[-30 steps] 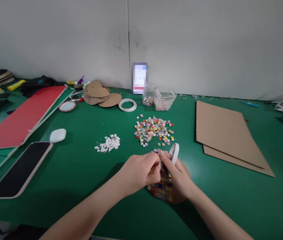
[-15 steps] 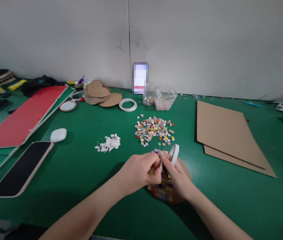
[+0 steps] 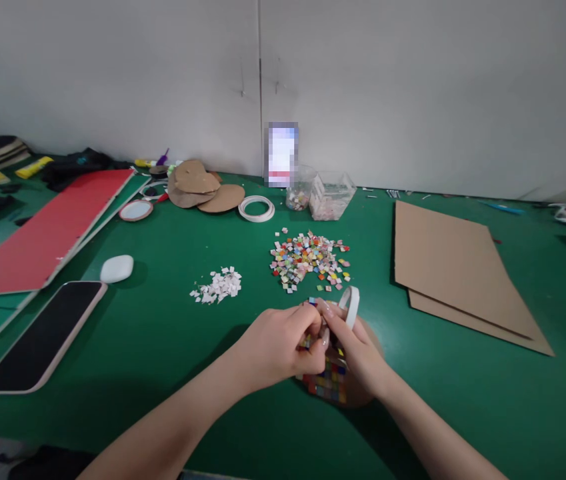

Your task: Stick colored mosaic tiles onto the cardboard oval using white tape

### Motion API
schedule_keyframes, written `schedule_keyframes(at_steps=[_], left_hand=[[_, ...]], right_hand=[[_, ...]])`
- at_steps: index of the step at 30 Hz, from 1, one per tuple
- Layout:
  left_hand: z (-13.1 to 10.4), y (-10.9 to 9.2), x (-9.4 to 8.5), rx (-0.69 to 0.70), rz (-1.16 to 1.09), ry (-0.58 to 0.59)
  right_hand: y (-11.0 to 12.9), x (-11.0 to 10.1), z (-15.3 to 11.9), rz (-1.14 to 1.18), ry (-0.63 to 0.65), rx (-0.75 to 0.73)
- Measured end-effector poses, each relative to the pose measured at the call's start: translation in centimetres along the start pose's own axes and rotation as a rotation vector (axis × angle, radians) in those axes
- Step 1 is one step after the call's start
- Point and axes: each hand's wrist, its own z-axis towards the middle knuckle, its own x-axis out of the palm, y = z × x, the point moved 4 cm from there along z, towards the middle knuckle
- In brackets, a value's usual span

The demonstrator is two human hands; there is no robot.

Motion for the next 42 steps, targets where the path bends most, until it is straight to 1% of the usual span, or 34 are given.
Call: schedule_keyframes(at_steps=[4,15,19,23,29,34,38,42], left_hand=[[0.01,-0.06,-0.13,0.022,0.021,0.020],[0.07,-0.01,-0.01,0.042,0.061,-0.021],[0.06,0.11,0.11,0.053,0.079,-0.049],[0.02,0.25,0.22,0.058,0.074,-0.055],[0.01,0.16,0.14,0.033,0.055,-0.033],[0.05,0.05,0.07,0.019,0.050,-0.017],[0.04,0.01,0.09,0.041,0.044,-0.004],[0.05,0.03,0.06,0.064,0.070,-0.011]], right_hand=[[0.10,-0.13,0.02,-0.015,-0.003,0.004],[-0.19,-0.20,0.02,-0.016,0.004,0.011],[-0.29,-0.33,0.02,-0.079,-0.004,-0.012],[-0.12,-0.25,0.07,-0.093,0.008,-0.046],[0.07,-0.06,0.10,-0.076,0.036,-0.070],[-0.01,-0.10,0.05,-0.056,0.020,-0.033],[0.06,-0.20,0.07,-0.018,0.005,0.012],[-0.01,-0.35,0.10,-0.007,-0.011,0.027]])
